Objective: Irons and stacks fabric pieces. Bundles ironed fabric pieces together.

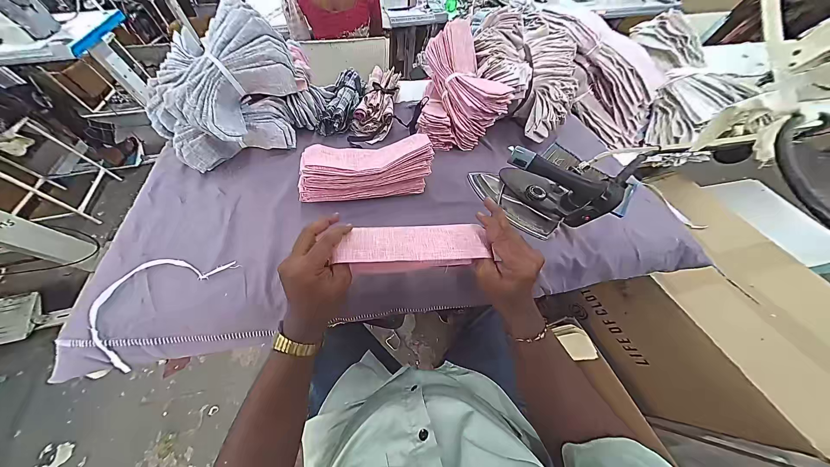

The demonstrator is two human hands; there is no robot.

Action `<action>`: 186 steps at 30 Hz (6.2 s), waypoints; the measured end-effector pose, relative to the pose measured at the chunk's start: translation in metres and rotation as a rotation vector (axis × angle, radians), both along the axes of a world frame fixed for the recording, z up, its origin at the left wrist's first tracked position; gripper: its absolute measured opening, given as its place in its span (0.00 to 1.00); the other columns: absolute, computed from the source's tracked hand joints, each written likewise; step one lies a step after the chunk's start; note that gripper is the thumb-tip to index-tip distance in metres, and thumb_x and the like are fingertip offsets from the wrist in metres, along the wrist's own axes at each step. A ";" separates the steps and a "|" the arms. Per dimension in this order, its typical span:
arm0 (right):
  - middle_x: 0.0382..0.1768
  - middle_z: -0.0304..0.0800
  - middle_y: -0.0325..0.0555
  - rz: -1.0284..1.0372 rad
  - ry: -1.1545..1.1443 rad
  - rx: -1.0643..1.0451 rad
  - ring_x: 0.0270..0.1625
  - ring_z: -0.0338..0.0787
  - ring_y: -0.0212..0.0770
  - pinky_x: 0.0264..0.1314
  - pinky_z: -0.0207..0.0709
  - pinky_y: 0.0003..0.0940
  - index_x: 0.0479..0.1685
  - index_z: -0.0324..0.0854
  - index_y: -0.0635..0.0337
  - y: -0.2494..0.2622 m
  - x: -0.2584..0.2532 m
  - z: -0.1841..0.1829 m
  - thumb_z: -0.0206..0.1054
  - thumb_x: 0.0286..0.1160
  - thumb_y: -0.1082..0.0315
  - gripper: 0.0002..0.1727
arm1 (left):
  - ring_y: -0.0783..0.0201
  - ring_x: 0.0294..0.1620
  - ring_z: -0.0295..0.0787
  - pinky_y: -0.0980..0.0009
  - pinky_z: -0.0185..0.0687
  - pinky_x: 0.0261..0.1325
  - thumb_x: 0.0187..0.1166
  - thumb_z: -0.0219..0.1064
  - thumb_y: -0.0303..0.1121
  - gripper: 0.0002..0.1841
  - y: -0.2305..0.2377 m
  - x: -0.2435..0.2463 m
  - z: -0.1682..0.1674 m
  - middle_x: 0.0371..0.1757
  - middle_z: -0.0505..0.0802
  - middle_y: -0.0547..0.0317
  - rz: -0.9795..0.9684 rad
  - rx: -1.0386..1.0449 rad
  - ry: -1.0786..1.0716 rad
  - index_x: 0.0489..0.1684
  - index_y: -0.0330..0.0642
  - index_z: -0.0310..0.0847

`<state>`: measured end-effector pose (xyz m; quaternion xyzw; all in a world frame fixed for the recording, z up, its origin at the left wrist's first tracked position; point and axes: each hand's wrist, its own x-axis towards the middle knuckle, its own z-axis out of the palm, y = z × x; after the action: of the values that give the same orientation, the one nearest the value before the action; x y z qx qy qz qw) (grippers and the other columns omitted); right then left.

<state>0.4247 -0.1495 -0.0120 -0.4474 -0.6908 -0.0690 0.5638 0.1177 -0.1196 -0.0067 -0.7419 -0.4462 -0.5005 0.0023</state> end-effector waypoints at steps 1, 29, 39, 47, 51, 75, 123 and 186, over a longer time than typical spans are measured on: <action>0.72 0.86 0.61 -0.003 -0.026 -0.038 0.70 0.90 0.52 0.69 0.88 0.46 0.60 0.89 0.69 0.004 0.002 0.001 0.58 0.79 0.74 0.18 | 0.60 0.64 0.91 0.59 0.91 0.57 0.77 0.63 0.31 0.16 0.005 -0.002 0.001 0.71 0.89 0.57 0.052 -0.050 0.096 0.57 0.53 0.93; 0.51 0.99 0.33 0.006 -0.038 -0.380 0.59 0.93 0.30 0.75 0.71 0.54 0.44 0.97 0.51 0.012 0.010 -0.031 0.60 0.69 0.68 0.17 | 0.68 0.67 0.88 0.63 0.83 0.73 0.74 0.62 0.29 0.14 0.043 -0.033 -0.017 0.59 0.95 0.66 -0.358 -0.316 0.142 0.49 0.47 0.94; 0.56 0.97 0.26 0.082 -0.101 -0.578 0.64 0.90 0.27 0.71 0.71 0.58 0.44 0.97 0.45 0.021 0.024 -0.018 0.62 0.69 0.65 0.16 | 0.70 0.66 0.87 0.62 0.82 0.73 0.74 0.64 0.30 0.11 0.046 -0.033 -0.012 0.55 0.96 0.72 -0.360 -0.391 0.153 0.38 0.54 0.96; 0.66 0.92 0.27 0.119 -0.288 -0.681 0.75 0.84 0.32 0.75 0.61 0.66 0.49 0.97 0.43 0.016 0.029 -0.005 0.59 0.76 0.64 0.17 | 0.65 0.74 0.80 0.55 0.75 0.76 0.79 0.61 0.33 0.16 0.047 -0.037 -0.012 0.69 0.90 0.70 -0.392 -0.416 0.333 0.49 0.63 0.97; 0.63 0.95 0.26 0.040 -0.400 -0.576 0.76 0.84 0.39 0.71 0.59 0.69 0.45 0.97 0.42 0.014 0.024 -0.007 0.58 0.74 0.64 0.18 | 0.64 0.74 0.80 0.54 0.76 0.75 0.80 0.60 0.35 0.16 0.048 -0.038 -0.011 0.69 0.90 0.69 -0.387 -0.375 0.401 0.50 0.64 0.97; 0.53 0.97 0.30 -0.033 -0.400 -0.517 0.70 0.88 0.44 0.79 0.54 0.77 0.38 0.95 0.46 0.022 0.028 -0.003 0.57 0.78 0.67 0.17 | 0.34 0.56 0.81 0.49 0.84 0.34 0.75 0.62 0.17 0.46 0.034 0.017 0.027 0.62 0.80 0.34 -0.235 -0.475 1.147 0.86 0.86 0.64; 0.31 0.87 0.39 0.266 -0.627 -0.313 0.34 0.87 0.41 0.33 0.80 0.42 0.59 0.90 0.46 0.077 -0.109 0.075 0.56 0.89 0.44 0.22 | 0.64 0.72 0.81 0.56 0.77 0.75 0.85 0.64 0.46 0.20 0.043 -0.065 -0.024 0.68 0.87 0.61 -0.058 -0.396 -0.065 0.70 0.49 0.79; 0.57 0.96 0.39 -0.126 -0.327 -0.507 0.61 0.91 0.46 0.62 0.77 0.58 0.57 0.93 0.51 0.021 0.005 -0.010 0.58 0.84 0.46 0.24 | 0.60 0.70 0.84 0.52 0.79 0.71 0.74 0.56 0.31 0.22 0.042 -0.020 -0.006 0.66 0.91 0.63 -0.135 -0.231 0.313 0.62 0.56 0.92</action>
<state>0.4293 -0.1283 -0.0217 -0.5986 -0.7386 -0.0006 0.3101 0.0976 -0.0774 -0.0132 -0.8341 -0.4441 -0.3237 -0.0472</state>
